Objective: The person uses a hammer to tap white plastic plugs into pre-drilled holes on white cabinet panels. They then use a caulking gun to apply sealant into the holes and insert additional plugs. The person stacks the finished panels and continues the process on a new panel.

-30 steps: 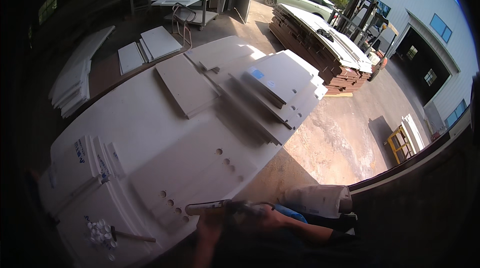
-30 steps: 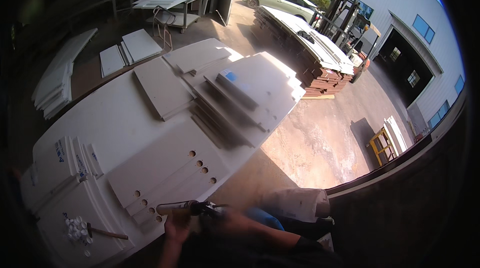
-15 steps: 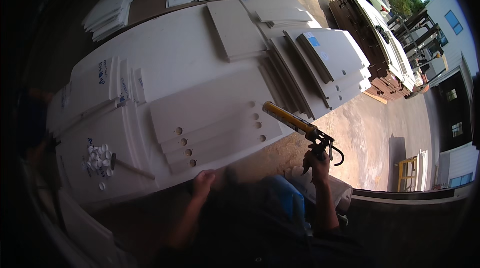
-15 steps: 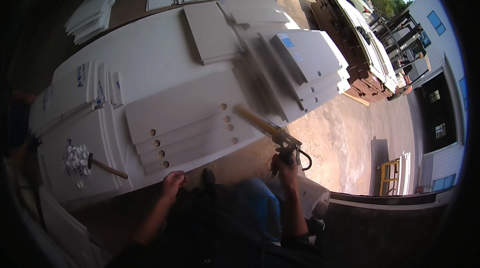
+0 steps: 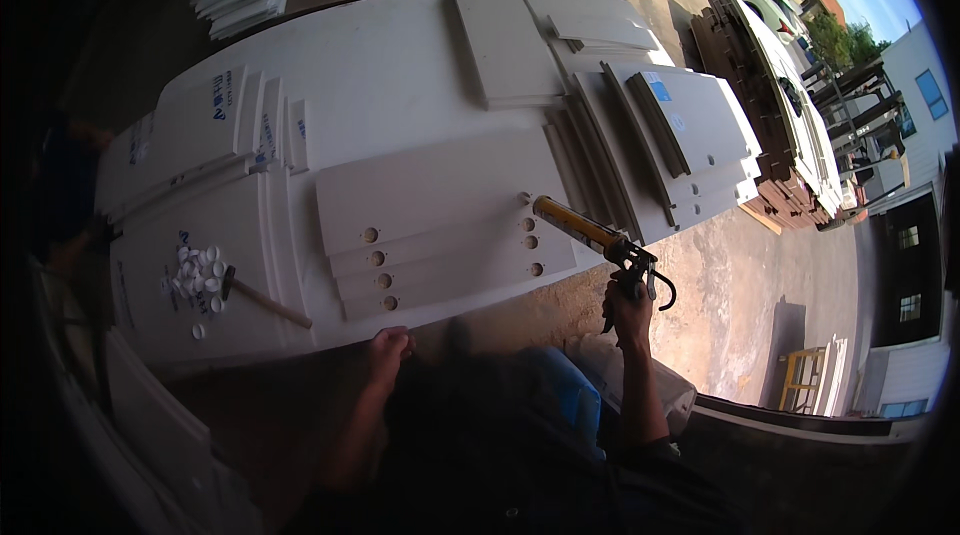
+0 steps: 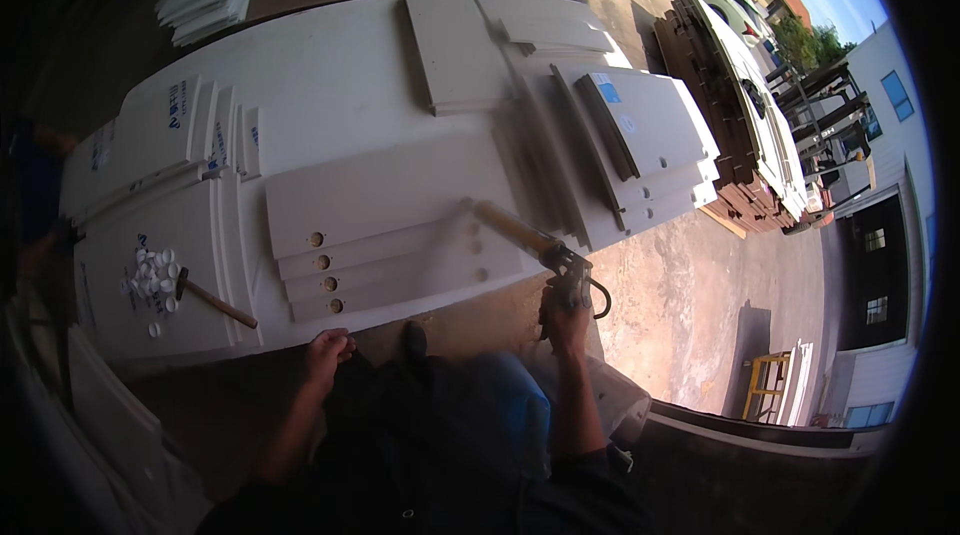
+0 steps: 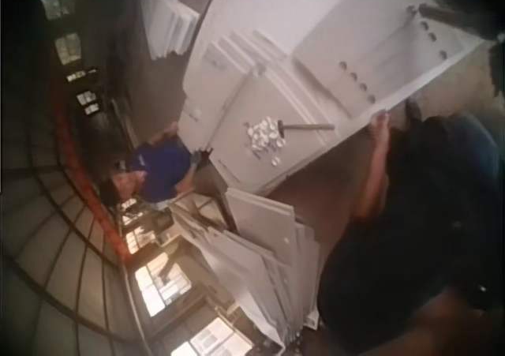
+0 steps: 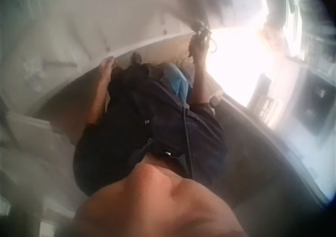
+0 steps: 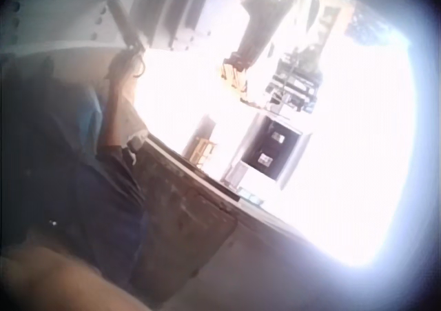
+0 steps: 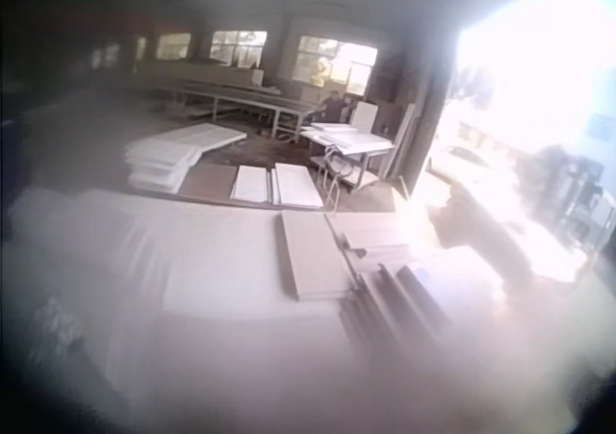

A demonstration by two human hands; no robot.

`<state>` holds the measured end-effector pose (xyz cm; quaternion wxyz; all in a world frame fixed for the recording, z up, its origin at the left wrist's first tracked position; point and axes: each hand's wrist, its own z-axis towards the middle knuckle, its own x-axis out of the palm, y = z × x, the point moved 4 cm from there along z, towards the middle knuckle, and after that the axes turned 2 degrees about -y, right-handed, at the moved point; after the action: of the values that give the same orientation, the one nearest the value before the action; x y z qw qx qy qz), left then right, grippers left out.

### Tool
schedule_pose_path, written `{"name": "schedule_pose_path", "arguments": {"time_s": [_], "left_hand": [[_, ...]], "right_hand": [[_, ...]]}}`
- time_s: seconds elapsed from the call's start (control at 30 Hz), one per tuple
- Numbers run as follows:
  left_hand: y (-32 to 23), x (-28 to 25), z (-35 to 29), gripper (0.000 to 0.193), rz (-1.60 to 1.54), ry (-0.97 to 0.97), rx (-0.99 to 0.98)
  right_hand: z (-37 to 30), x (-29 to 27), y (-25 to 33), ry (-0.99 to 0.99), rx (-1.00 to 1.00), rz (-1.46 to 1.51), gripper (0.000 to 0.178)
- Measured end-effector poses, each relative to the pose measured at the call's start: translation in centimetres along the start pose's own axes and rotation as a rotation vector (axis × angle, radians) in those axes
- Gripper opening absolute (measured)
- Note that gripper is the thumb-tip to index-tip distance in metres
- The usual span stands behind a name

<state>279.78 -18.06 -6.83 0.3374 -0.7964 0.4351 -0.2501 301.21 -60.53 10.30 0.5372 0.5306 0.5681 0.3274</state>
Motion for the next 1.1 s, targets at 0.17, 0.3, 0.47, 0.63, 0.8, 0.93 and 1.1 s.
{"name": "schedule_pose_path", "arguments": {"time_s": [0.17, 0.3, 0.47, 0.63, 0.8, 0.93, 1.1], "left_hand": [[0.4, 0.0, -0.2, 0.021, 0.01, -0.002, 0.008], [0.3, 0.5, 0.1, 0.021, -0.003, 0.048, 0.063], [0.4, 0.8, 0.5, 0.021, 0.013, 0.055, 0.064], [1.1, 0.0, 0.5, 0.022, 0.052, -0.006, 0.036], [2.2, -0.3, 0.7, 0.022, 0.047, -0.007, -0.008], [1.4, 0.9, 0.6, 0.023, 0.028, 0.044, 0.014], [0.1, 1.5, 0.7, 0.022, -0.017, 0.033, 0.002]], "right_hand": [[-0.4, 0.1, 3.8, 0.052, 0.069, -0.004, 0.039], [-0.1, 0.1, 4.4, 0.15, 0.065, 0.386, 0.084], [1.0, -1.3, 2.4, 0.081, 0.059, 0.119, 0.082], [-4.5, -2.9, 5.2, 0.052, -0.047, 0.002, 0.029], [-5.4, -4.0, 3.3, 0.065, 0.075, 0.039, 0.019], [-4.7, -3.4, 1.9, 0.063, 0.104, 0.05, 0.019], [-3.4, -2.7, 0.6, 0.087, 0.122, 0.028, 0.018]]}}
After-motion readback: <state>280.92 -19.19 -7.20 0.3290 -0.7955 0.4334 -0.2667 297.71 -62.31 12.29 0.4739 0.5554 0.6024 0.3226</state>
